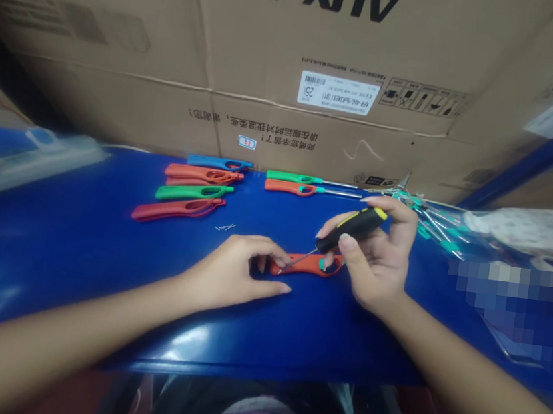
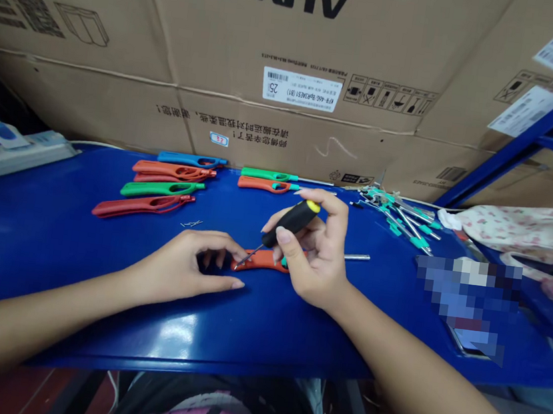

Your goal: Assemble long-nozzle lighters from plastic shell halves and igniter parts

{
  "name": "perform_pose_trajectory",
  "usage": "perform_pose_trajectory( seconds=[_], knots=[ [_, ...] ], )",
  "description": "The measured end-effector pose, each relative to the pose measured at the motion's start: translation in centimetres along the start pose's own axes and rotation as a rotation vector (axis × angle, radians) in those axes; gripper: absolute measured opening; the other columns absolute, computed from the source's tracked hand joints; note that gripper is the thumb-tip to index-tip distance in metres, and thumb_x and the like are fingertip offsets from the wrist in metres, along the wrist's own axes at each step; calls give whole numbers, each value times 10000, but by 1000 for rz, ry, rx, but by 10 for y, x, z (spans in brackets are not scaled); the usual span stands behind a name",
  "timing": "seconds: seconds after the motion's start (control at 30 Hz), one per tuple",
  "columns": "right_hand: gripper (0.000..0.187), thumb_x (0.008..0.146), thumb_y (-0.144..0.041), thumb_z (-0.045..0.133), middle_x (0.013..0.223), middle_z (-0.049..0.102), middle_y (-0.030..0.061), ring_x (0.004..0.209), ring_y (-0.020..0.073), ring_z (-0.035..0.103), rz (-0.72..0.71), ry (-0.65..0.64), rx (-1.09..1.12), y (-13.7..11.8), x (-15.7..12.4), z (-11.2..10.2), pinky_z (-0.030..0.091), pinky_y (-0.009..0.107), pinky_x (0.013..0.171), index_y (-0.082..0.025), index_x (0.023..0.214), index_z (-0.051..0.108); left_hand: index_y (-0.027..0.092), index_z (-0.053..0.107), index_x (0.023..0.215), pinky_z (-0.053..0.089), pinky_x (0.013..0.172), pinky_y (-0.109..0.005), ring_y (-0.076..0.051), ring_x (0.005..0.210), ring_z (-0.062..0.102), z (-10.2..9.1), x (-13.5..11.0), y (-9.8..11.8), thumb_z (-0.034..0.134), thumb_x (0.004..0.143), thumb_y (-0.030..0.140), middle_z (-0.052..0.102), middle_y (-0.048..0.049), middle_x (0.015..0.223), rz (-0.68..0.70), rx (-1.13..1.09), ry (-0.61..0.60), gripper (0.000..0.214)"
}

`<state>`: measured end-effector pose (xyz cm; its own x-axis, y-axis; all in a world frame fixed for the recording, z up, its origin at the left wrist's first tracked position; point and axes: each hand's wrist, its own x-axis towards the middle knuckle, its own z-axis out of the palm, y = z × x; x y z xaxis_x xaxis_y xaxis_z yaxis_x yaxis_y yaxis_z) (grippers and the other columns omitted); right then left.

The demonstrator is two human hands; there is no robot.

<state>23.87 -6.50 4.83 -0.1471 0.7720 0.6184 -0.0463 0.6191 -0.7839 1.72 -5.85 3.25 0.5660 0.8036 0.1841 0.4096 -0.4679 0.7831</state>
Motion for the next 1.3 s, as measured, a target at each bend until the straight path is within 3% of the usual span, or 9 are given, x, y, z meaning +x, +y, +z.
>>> perform_pose_trajectory(
  seconds=[0.2,0.4,0.67,0.8,0.93,1.1,1.3],
  knots=[
    [352,955,-323,623,935,688,4,636,154,671,-19,74,-38,0,-1,1,567,286,452,-359,1205,378,201,739,911,487,704,-254,-126,697,621,-1,0,1,771,815,312,752,1,876,-58,26,79,150],
    [372,941,-379,636,938,683,-3,575,148,653,16,94,-44,-1,-1,-1,569,304,448,-393,1214,383,194,765,821,465,675,-253,-138,731,643,-2,1,1,726,871,311,747,-18,861,-4,17,78,133],
    [384,953,-296,617,940,686,14,676,176,672,-32,-22,-19,-2,-1,1,580,322,469,-362,1270,409,191,777,822,488,765,-276,-159,816,672,4,1,-2,734,865,254,748,-29,880,24,-36,47,88],
    [465,911,-326,681,904,671,14,655,187,659,-6,7,-70,1,-1,3,571,334,453,-367,1290,415,199,765,914,485,733,-277,-161,792,643,4,2,-5,800,807,308,743,-21,899,27,-4,22,156],
    [466,911,-347,684,909,665,18,610,167,636,-12,59,-140,-3,9,5,552,311,448,-382,1294,421,218,720,1100,484,910,-355,-223,996,631,2,4,-11,838,755,410,732,-41,1091,78,126,76,413],
    [464,900,-352,700,903,661,10,661,176,670,-14,12,-229,-7,26,10,563,300,493,-376,1304,474,184,689,1171,489,1004,-406,-254,1114,641,6,3,-18,775,797,266,716,-83,1200,62,142,55,393],
    [499,908,-261,683,944,646,26,683,155,682,-194,64,-306,8,20,17,596,260,492,-309,1355,467,155,694,1173,523,973,-360,-220,1062,679,14,-1,-17,773,798,204,731,-75,1180,57,82,35,386]
  ],
)
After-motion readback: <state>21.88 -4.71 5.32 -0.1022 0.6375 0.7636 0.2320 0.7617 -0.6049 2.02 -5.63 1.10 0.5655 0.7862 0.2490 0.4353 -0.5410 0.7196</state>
